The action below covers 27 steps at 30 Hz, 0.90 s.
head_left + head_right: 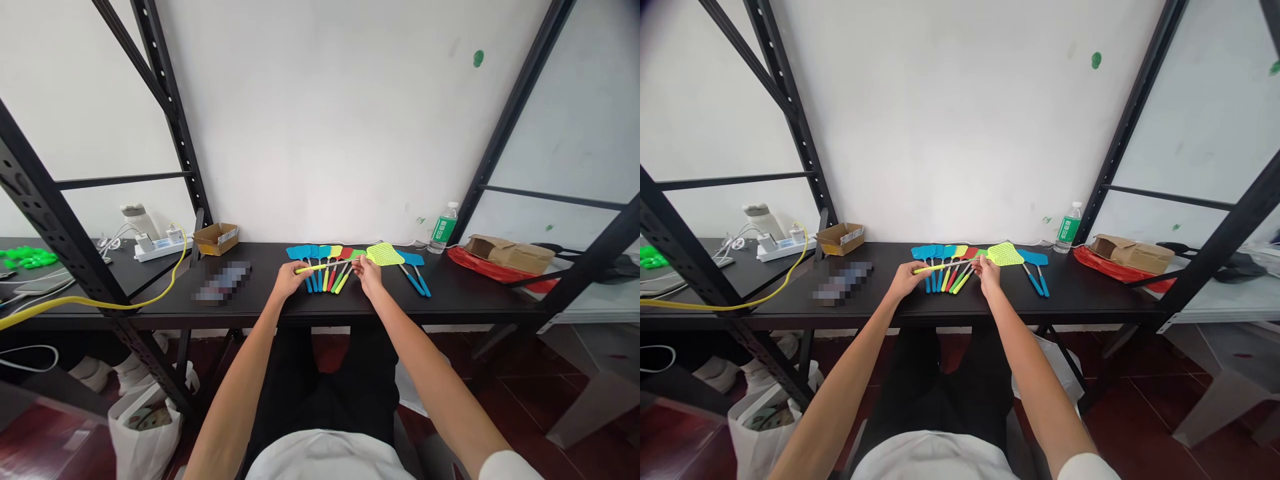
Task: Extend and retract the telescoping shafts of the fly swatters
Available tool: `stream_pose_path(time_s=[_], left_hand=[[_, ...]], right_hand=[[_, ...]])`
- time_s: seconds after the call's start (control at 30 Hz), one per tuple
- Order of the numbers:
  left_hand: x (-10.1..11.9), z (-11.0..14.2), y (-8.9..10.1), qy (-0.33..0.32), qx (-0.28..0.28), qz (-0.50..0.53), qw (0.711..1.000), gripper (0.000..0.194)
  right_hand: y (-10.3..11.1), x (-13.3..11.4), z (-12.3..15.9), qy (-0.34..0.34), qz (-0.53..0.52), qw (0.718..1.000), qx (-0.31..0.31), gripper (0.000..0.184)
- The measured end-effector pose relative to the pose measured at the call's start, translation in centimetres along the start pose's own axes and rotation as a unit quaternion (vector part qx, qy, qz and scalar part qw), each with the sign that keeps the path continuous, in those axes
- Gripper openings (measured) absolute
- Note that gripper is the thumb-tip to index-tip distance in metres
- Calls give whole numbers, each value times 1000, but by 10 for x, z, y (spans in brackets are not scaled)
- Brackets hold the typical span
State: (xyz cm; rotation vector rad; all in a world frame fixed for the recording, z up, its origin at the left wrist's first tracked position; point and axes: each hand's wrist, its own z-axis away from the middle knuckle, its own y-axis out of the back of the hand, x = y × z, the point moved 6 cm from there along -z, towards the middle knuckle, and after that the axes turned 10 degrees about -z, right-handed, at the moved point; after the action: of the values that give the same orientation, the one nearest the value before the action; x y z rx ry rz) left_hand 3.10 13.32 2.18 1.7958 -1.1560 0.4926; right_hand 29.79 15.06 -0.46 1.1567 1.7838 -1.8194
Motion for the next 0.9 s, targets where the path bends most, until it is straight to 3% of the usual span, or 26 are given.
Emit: stream_pose_path(time_s=[0.33,0.5,0.9], left_hand=[[0,3,-7,57,-55,1,997,59],[-2,1,-9,38,-75,6,996,58],[11,3,2,-9,-31,-38,999,44]], right_hand=[[-1,-2,1,-4,0,1000,-13,24],[-3,-2,2,-5,12,1000,-17,25],[-2,-3,2,-1,6,1000,-8,26]])
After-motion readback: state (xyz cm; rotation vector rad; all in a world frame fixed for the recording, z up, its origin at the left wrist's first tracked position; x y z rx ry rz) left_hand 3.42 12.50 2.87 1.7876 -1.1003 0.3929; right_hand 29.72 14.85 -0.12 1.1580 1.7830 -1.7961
